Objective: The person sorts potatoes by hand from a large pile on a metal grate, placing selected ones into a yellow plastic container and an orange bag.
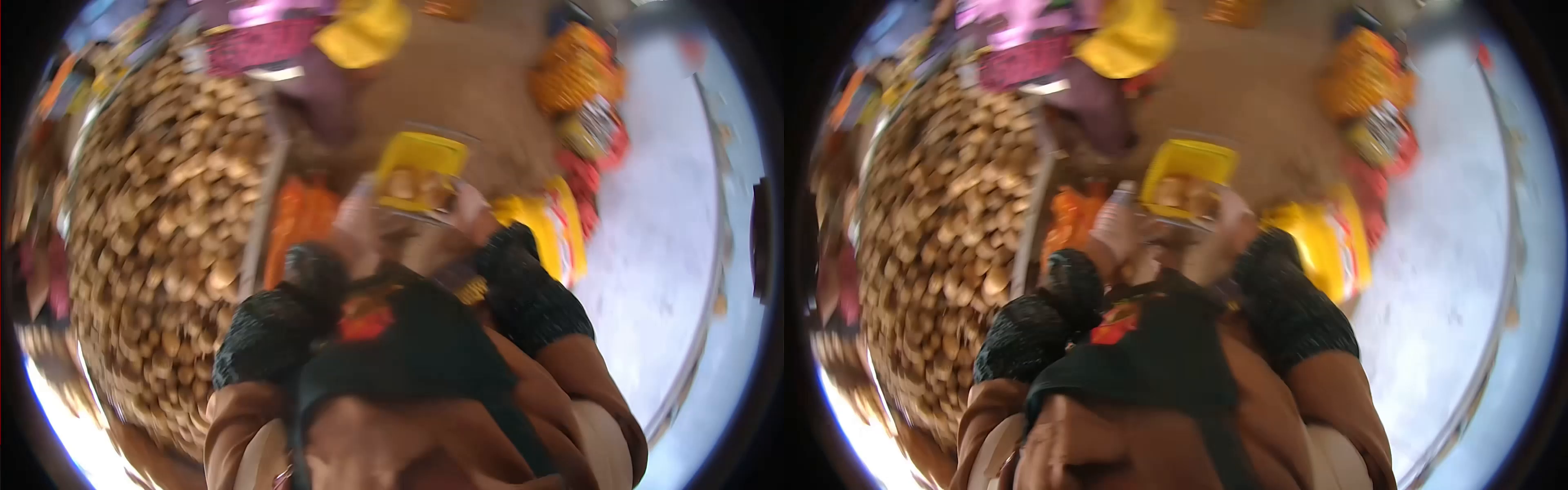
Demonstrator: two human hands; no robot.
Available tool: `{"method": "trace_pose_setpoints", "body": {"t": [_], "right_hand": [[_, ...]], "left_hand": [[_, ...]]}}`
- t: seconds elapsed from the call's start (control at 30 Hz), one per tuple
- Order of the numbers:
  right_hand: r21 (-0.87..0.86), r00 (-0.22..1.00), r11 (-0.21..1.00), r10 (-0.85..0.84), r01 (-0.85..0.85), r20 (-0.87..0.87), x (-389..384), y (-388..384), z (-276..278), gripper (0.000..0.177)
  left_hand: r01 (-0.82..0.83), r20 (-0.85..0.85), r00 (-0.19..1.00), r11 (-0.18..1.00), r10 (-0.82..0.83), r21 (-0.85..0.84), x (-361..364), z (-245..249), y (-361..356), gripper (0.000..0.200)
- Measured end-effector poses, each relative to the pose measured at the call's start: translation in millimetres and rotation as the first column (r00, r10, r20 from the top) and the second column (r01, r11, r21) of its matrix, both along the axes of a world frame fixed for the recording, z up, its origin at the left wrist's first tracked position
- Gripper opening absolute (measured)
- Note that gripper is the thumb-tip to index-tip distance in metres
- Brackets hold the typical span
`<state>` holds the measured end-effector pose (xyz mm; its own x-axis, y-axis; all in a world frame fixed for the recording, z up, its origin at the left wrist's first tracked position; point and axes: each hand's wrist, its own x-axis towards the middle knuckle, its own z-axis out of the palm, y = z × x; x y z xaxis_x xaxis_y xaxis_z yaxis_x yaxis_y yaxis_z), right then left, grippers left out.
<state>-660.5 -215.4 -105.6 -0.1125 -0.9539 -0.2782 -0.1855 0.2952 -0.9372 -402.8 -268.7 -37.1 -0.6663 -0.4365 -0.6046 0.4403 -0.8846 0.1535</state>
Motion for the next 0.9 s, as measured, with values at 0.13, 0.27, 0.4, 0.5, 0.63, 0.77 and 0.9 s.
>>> {"method": "trace_pose_setpoints", "body": {"t": [0.13, 0.27, 0.4, 0.5, 0.63, 0.77, 0.9], "right_hand": [[0.681, 0.731, 0.708, -0.563, 0.187, 0.385, 29.2, -35.1, 17.1, 0.042], [0.678, 0.878, 0.735, -0.328, 0.006, 0.348, 60.6, -46.8, 12.5, 0.043], [0.538, 0.947, 0.815, 0.038, -0.213, 0.318, 154.9, -81.5, 38.7, 0.03], [0.383, 0.909, 0.825, 0.353, -0.415, 0.222, 246.8, -97.1, 67.9, 0.027], [0.15, 0.631, 0.62, 0.775, -0.77, 0.037, 372.3, -93.6, 94.4, 0.03], [-0.167, 0.309, 0.271, 0.911, -0.948, -0.273, 480.8, -72.4, 87.1, 0.03], [-0.163, 0.211, 0.17, 0.937, -0.972, -0.277, 568.8, -54.5, 91.7, 0.033]], "left_hand": [[0.017, 0.512, 0.848, 0.958, 0.139, -0.288, 55.7, 24.4, 18.8, 0.058], [-0.156, 0.523, 0.794, 0.935, 0.309, -0.317, 149.9, 28.9, 45.5, 0.049], [-0.442, 0.557, 0.553, 0.785, 0.62, -0.435, 247.5, 27.2, 100.2, 0.046], [-0.327, 0.657, 0.117, 0.653, 0.745, -0.683, 311.2, 4.9, 148.3, 0.047], [-0.345, 0.697, -0.142, 0.624, 0.703, -0.701, 370.1, 42.6, 185.4, 0.032], [0.452, 0.543, -0.701, 0.877, 0.461, -0.161, 430.1, 43.7, 188.6, 0.045], [0.399, 0.611, -0.79, 0.807, 0.061, 0.435, 453.7, 36.7, 160.7, 0.062]]}}
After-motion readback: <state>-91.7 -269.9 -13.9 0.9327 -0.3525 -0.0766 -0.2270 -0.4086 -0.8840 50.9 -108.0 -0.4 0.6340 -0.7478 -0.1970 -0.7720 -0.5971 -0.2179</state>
